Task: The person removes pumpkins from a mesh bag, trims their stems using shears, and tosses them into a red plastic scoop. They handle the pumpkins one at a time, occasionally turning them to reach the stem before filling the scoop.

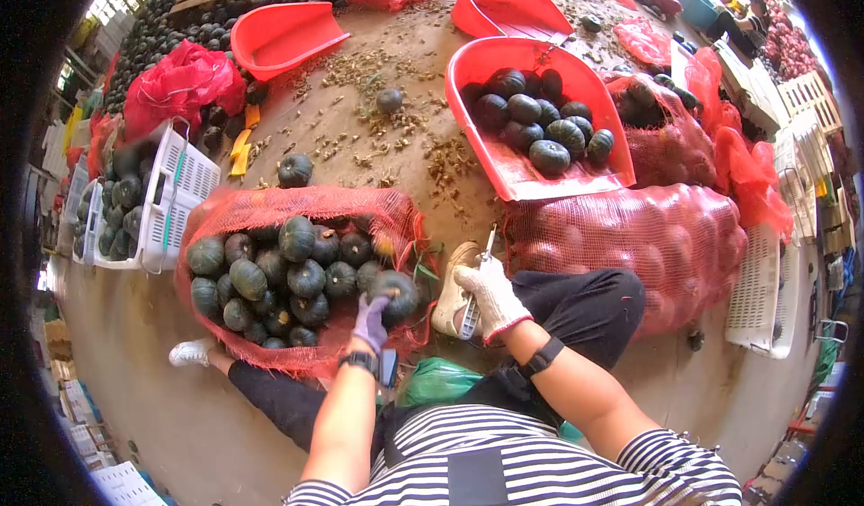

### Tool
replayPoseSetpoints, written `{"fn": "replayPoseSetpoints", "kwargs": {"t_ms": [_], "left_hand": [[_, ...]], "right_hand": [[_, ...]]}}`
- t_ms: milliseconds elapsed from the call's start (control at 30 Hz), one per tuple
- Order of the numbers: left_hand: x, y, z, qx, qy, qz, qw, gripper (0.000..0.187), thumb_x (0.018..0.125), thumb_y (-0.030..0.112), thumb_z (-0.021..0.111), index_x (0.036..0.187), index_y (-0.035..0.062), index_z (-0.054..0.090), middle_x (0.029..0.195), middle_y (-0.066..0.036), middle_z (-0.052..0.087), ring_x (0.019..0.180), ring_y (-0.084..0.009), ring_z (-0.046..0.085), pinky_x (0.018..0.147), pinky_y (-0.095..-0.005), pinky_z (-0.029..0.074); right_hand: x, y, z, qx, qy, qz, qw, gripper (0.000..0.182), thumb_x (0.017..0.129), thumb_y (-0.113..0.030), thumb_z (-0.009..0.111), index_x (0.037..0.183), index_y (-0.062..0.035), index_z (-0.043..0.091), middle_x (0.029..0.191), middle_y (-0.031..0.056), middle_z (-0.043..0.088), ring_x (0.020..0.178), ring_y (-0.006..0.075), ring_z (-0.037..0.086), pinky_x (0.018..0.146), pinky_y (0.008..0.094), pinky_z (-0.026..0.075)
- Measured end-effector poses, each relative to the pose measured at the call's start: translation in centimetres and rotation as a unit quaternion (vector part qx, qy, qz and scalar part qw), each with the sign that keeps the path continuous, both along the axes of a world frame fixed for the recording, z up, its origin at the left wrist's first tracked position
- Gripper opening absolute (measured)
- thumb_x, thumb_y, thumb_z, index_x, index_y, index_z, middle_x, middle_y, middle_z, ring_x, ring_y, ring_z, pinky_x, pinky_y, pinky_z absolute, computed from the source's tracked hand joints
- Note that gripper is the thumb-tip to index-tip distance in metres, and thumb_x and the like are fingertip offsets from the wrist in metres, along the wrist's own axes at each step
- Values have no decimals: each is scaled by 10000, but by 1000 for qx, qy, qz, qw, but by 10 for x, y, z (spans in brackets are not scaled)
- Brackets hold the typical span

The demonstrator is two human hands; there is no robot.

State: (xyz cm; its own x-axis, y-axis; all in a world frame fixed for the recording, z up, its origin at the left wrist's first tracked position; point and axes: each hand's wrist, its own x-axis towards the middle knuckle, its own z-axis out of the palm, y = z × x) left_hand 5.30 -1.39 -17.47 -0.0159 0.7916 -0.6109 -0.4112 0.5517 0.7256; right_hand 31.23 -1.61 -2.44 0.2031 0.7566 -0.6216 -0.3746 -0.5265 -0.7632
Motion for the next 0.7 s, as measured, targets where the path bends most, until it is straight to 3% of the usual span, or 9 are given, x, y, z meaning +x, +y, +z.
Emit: {"fn": "replayPoseSetpoints", "kwargs": {"t_ms": [167,233,300,333,400,500,600,633,700], "left_hand": [[-10,-87,43,-64,-55,-121,989,312,796,73,688,1102,56,628,1110,-87,645,1062,-227,652,958,-406,543],[-27,-79,46,-143,-89,-199,965,230,799,64,674,1027,35,666,1080,-80,660,1044,-221,652,990,-403,515],[-42,-24,120,-104,15,-142,984,177,830,53,650,998,34,701,1082,-79,675,1030,-213,650,992,-375,502],[-90,10,110,199,-57,-142,968,239,877,35,611,1105,26,682,1115,-68,675,999,-208,642,966,-356,505],[-124,86,199,299,19,21,954,250,951,135,563,1172,40,634,1120,-72,666,1032,-199,634,978,-363,510],[-83,144,343,413,10,311,856,362,1029,325,512,1258,50,567,1125,-101,661,1085,-219,639,938,-355,539],[-104,168,217,210,236,-6,949,247,1016,285,502,1037,92,655,877,-61,652,827,-226,619,773,-337,518],[-96,164,165,113,354,-139,918,293,982,347,518,1060,108,669,923,-92,649,872,-257,617,808,-373,511],[-80,157,63,-13,554,-482,679,410,913,470,550,1106,141,697,1016,-153,644,961,-320,613,876,-444,498]], "right_hand": [[-8,6,26,-7,7,31,999,477,831,-192,701,1228,-56,474,847,32,541,669,130,547,593,294,470],[-11,8,22,3,-19,14,1000,410,838,-185,685,1181,-70,492,782,12,532,614,118,530,556,282,451],[-14,4,-6,3,-74,-25,997,367,830,-177,679,1135,-66,508,763,10,525,611,113,522,554,282,446],[-12,4,-6,2,-44,-25,999,352,825,-169,678,1117,-67,512,767,10,525,606,114,517,552,281,444],[-7,0,-1,-6,15,-33,999,321,814,-154,677,1081,-69,520,777,8,526,597,114,506,549,281,440],[-3,8,12,-53,12,11,998,691,793,-210,728,1374,-9,412,950,68,566,761,167,582,676,312,500],[-6,11,3,-14,-27,13,999,746,798,-232,756,1411,-7,396,1027,77,578,876,169,589,761,315,508],[-6,9,-1,0,-35,11,999,759,800,-238,762,1420,-6,391,1045,80,580,901,168,588,779,316,509],[-4,8,-9,-45,-45,31,997,765,803,-254,773,1425,-7,403,1088,85,582,958,164,576,822,322,505]]}}
